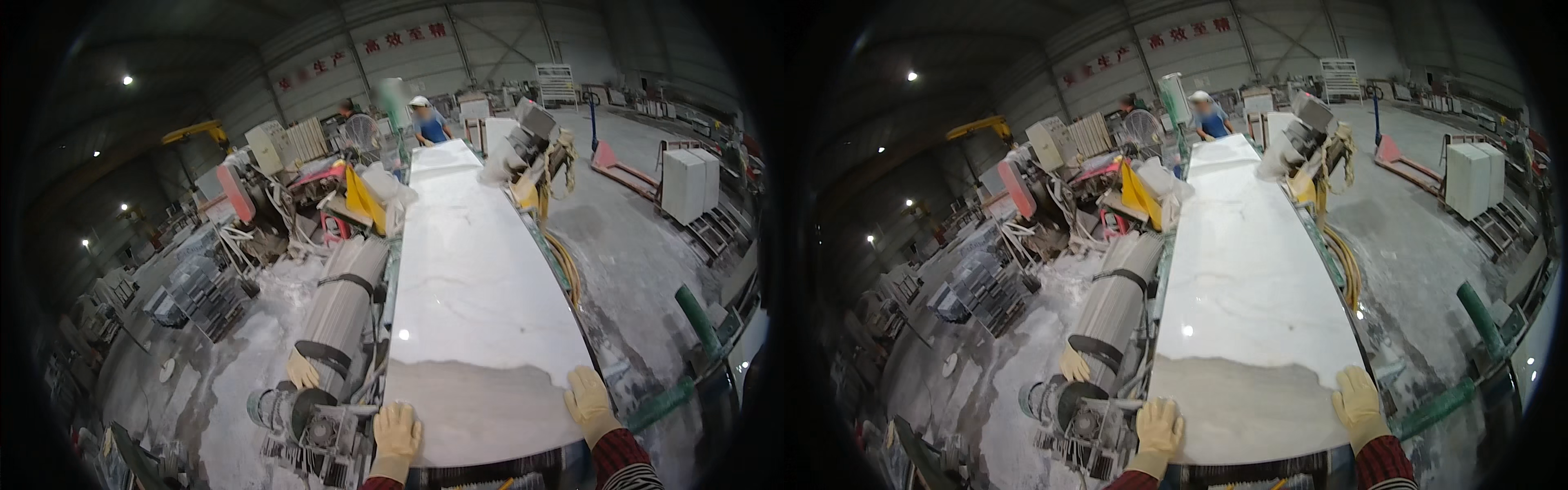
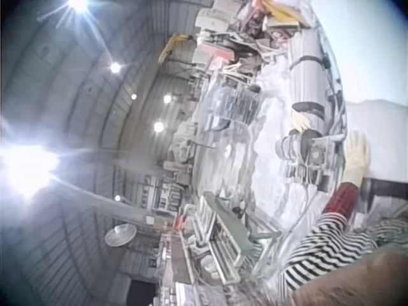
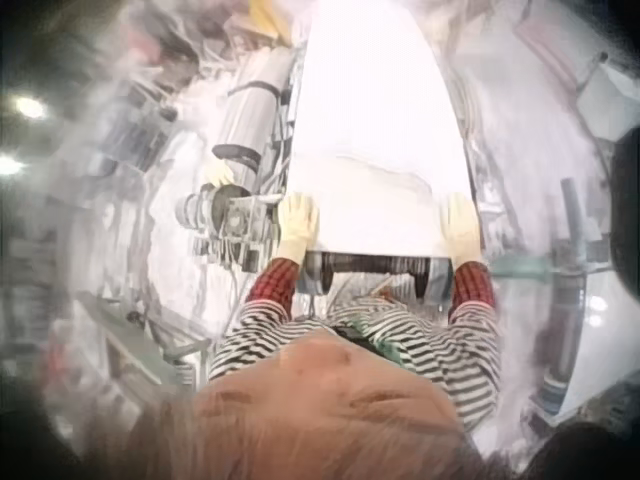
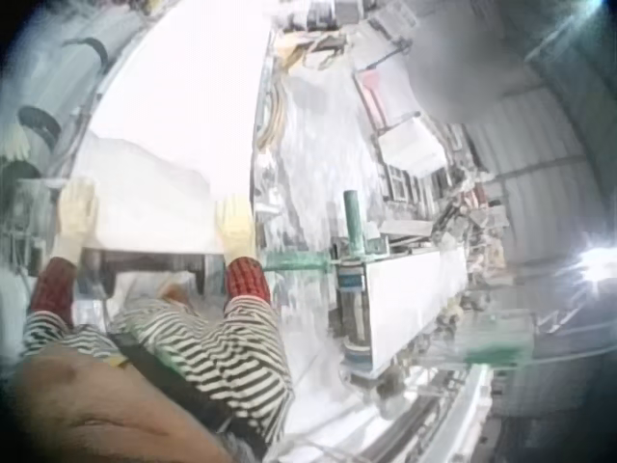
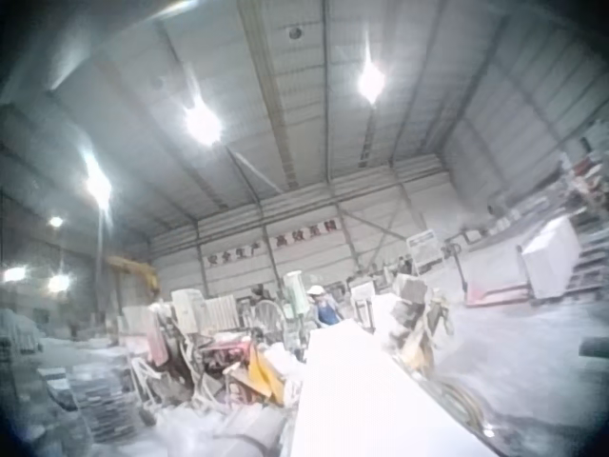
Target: The person repeatedly lifts large white stone slabs from a conveyor, turns them over, and places them back onto the conveyor. The person wears gloves and handles the slabs by hand throughout the process.
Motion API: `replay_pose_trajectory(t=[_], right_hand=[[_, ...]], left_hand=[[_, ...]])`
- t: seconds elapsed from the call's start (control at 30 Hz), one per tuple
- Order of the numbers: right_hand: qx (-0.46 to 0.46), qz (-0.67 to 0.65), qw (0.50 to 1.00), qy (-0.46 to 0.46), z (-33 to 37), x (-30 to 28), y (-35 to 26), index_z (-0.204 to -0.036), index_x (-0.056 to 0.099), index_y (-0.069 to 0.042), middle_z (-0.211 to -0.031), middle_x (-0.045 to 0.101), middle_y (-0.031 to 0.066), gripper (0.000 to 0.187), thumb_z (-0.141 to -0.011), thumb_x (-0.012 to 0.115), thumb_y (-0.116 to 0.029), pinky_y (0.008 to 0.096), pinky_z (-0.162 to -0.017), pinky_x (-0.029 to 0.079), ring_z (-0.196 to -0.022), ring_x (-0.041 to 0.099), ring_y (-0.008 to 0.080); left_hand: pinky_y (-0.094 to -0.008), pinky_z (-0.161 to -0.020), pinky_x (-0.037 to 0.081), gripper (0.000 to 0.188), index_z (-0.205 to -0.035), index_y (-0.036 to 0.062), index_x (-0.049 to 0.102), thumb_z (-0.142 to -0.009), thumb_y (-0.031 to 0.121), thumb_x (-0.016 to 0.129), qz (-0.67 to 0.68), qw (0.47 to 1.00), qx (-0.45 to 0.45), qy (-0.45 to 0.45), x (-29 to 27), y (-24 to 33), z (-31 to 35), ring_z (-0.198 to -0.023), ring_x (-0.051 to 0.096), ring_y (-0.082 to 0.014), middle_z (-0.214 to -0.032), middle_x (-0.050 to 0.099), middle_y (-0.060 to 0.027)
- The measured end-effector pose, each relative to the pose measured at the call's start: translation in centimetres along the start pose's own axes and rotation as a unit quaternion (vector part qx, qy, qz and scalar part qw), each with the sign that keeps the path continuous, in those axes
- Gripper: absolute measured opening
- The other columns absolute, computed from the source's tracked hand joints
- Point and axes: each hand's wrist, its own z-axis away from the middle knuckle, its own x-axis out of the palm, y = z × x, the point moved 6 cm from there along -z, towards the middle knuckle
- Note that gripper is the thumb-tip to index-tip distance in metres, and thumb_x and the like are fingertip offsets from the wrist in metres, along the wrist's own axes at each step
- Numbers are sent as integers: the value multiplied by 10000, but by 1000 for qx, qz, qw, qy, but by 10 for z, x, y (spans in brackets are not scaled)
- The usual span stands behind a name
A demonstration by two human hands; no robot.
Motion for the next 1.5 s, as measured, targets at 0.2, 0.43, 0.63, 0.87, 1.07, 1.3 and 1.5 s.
replay_pose_trajectory(t=[0.2, 0.43, 0.63, 0.87, 1.07, 1.3, 1.5], right_hand=[[31, 7, 998, -58, -17, 58, 48, -1469, 669, 36, -1512, 650, 329, 596, -975, 720, -292, 617, -1266, 420, -1422, 580, 535], [93, -29, 992, -74, 4, 113, 94, -1480, 674, 65, -1517, 650, 348, 550, -1001, 687, -204, 623, -1317, 375, -1459, 558, 556], [104, -63, 989, -80, -4, 100, 86, -1448, 669, 100, -1506, 651, 363, 517, -974, 659, -104, 643, -1309, 378, -1459, 554, 581], [93, -23, 995, -40, 9, 114, 112, -1433, 689, 91, -1514, 667, 335, 517, -949, 688, -91, 613, -1306, 408, -1446, 587, 541], [43, 47, 994, -86, -1, 106, 84, -1569, 631, -23, -1564, 664, 256, 583, -1006, 718, -144, 538, -1310, 441, -1487, 590, 441], [81, 48, 984, -152, 30, 43, 30, -1597, 584, 1, -1638, 586, 286, 587, -1093, 626, -299, 571, -1324, 391, -1507, 540, 504], [76, 29, 978, -192, 81, -3, -19, -1620, 555, 24, -1656, 559, 315, 646, -1112, 589, -374, 604, -1340, 349, -1524, 518, 517]], left_hand=[[-554, -1079, 433, 473, -1433, 143, 683, -1027, 385, 703, 44, 996, -23, -70, 16, -2, -5, -1285, 600, -357, -1393, 642, -154], [-561, -1087, 433, 503, -1500, 176, 653, -1065, 428, 676, 43, 987, -50, -144, 18, -7, -5, -1327, 616, -338, -1473, 647, -143], [-574, -1136, 472, 518, -1556, 200, 601, -1093, 426, 660, 49, 990, -74, -105, 21, -11, 4, -1427, 573, -315, -1533, 628, -94], [-576, -1078, 516, 409, -1414, 149, 669, -1065, 361, 678, 92, 992, -77, -32, 23, -10, -10, -1312, 655, -383, -1379, 707, -151], [-585, -1070, 459, 437, -1416, 110, 677, -1039, 330, 655, 82, 990, -83, -76, 25, -26, -7, -1279, 635, -415, -1414, 692, -190], [-620, -1286, 341, 604, -1633, 114, 563, -1112, 415, 609, 49, 980, -85, -172, 44, -19, 7, -1555, 479, -444, -1680, 543, -246], [-618, -1356, 265, 674, -1725, 132, 492, -1149, 474, 560, 27, 975, -97, -196, 63, -29, 24, -1648, 403, -428, -1779, 472, -228]])
